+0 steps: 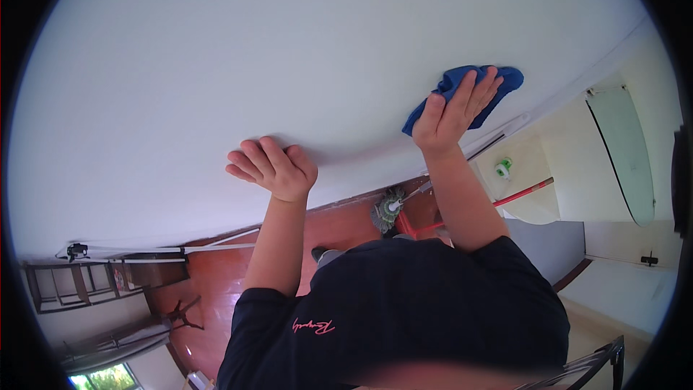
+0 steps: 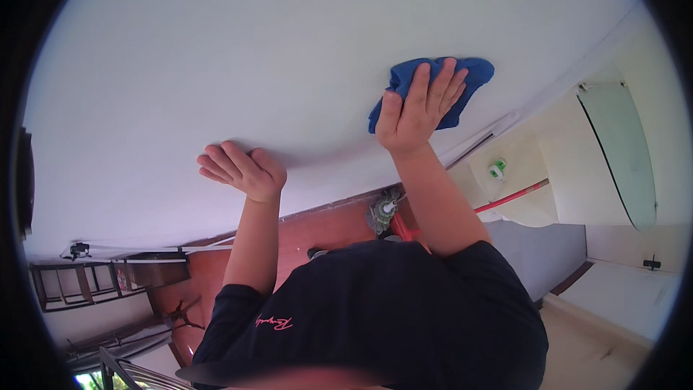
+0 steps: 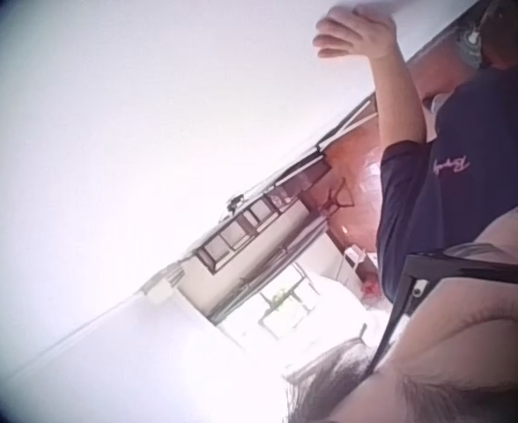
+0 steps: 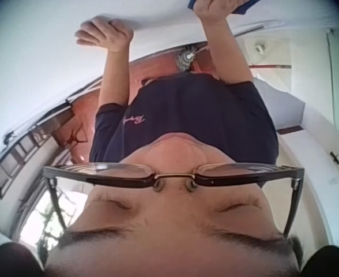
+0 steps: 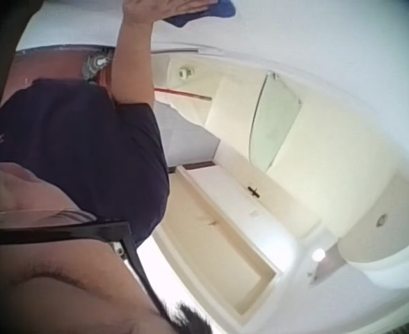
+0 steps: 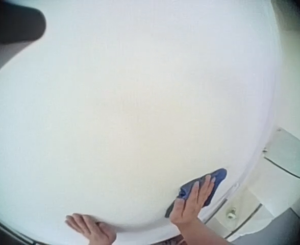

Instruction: Wiping a white vertical panel or whiteboard with a blue cloth.

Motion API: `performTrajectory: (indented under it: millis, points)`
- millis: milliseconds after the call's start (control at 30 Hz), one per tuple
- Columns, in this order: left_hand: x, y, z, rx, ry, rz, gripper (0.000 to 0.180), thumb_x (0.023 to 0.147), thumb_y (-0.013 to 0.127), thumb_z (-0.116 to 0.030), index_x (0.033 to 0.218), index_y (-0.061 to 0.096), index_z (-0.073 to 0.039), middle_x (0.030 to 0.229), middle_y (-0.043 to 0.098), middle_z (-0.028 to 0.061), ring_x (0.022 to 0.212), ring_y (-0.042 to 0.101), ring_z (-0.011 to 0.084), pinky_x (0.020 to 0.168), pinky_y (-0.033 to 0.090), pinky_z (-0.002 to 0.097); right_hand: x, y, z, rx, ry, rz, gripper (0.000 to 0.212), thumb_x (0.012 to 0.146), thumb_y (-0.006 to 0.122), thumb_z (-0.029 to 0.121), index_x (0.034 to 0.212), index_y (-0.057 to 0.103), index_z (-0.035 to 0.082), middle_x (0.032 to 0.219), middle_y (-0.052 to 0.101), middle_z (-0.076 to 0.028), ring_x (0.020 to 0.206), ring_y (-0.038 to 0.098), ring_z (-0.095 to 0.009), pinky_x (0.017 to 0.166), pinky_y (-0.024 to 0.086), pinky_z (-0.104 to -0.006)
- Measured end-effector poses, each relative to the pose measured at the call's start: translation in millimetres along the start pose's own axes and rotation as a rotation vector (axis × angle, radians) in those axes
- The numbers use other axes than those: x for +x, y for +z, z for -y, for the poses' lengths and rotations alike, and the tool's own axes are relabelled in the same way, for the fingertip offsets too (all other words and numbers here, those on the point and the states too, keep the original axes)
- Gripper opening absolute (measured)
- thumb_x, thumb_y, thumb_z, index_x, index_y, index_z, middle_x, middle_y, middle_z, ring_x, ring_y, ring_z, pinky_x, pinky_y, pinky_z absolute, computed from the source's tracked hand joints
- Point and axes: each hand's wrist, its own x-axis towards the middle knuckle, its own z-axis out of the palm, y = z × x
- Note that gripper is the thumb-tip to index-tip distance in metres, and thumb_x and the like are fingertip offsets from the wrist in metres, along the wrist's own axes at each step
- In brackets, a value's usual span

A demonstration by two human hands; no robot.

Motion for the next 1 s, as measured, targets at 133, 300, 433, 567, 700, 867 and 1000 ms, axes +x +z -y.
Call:
performTrajectory:
  millis: [133, 300, 433, 567, 700, 867, 1000]
  points:
    - [-10.9, 7.7, -2.8, -0.053, -0.044, -0.026, 0.057, 0.094, 0.034, -0.021, 0.145, 0.026, 0.003, 0.155, 0.014, 0.0201, 0.144, 0.001, 0.0406, 0.113, -0.005, 0.053, -34.4, 21.7, 45.4, 0.026, 0.112, -0.034, 0.053, 0.093, 0.044, 0.035, 0.141, 0.044, 0.014, 0.152, 0.026, -0.019, 0.141, 0.009, -0.048, 0.113, 0.003, -0.0548]
    - [-31.5, 9.3, -13.3, -0.034, -0.067, 0.013, 0.058, 0.095, 0.033, -0.02, 0.147, 0.022, 0.002, 0.156, 0.01, 0.0195, 0.144, -0.002, 0.0386, 0.114, -0.005, 0.052, -69.3, 20.7, 64.9, -0.065, -0.342, 0.23, 0.042, 0.089, 0.049, 0.035, 0.129, 0.057, 0.026, 0.152, 0.027, -0.016, 0.142, 0.01, -0.045, 0.112, 0.001, -0.0582]
    - [-31.6, 11.3, -12.4, -0.032, -0.047, 0.005, 0.057, 0.095, 0.032, -0.02, 0.147, 0.021, 0.002, 0.156, 0.01, 0.0191, 0.144, -0.001, 0.0388, 0.114, -0.005, 0.0522, -66.2, 3.4, 10.8, -0.069, -0.273, 0.216, 0.049, 0.092, 0.047, 0.032, 0.139, 0.046, 0.02, 0.153, 0.025, -0.017, 0.142, 0.01, -0.045, 0.112, 0.002, -0.0572]
    - [-30.8, 13.1, -11.9, -0.011, -0.044, -0.023, 0.057, 0.095, 0.031, -0.02, 0.147, 0.021, 0.001, 0.156, 0.012, 0.0185, 0.144, 0.001, 0.0387, 0.114, -0.004, 0.0522, -58.7, -3.8, -18.3, 0.023, 0.015, 0.062, 0.063, 0.093, 0.046, 0.032, 0.146, 0.029, 0.002, 0.152, 0.016, -0.028, 0.141, 0.007, -0.049, 0.11, 0.001, -0.0604]
    - [-31.0, 16.4, -15.7, -0.025, -0.033, -0.039, 0.056, 0.096, 0.031, -0.02, 0.148, 0.021, 0.0, 0.156, 0.013, 0.018, 0.144, 0.002, 0.0384, 0.114, -0.003, 0.052, -87.6, 14.4, 33.2, 0.008, -0.029, 0.103, 0.06, 0.092, 0.046, 0.03, 0.146, 0.031, 0.007, 0.153, 0.017, -0.025, 0.141, 0.007, -0.047, 0.11, 0.001, -0.062]
    - [-31.8, 13.5, -13.2, -0.028, -0.042, -0.023, 0.056, 0.096, 0.031, -0.021, 0.148, 0.021, 0.0, 0.156, 0.013, 0.0181, 0.144, 0.002, 0.0386, 0.114, -0.003, 0.0517, -119.9, 11.4, 35.6, -0.117, -0.36, 0.328, 0.061, 0.091, 0.049, 0.035, 0.148, 0.03, 0.021, 0.155, 0.018, -0.016, 0.143, 0.004, -0.044, 0.11, -0.001, -0.0627]
    - [-26.7, 11.8, -13.8, -0.023, -0.01, -0.021, 0.055, 0.097, 0.031, -0.017, 0.146, 0.021, 0.005, 0.155, 0.012, 0.0201, 0.145, 0.002, 0.0367, 0.115, -0.003, 0.0492, -112.9, -5.7, -20.2, -0.038, -0.185, 0.24, 0.059, 0.093, 0.047, 0.039, 0.147, 0.032, 0.021, 0.156, 0.019, -0.013, 0.144, 0.006, -0.041, 0.112, 0.002, -0.0601]
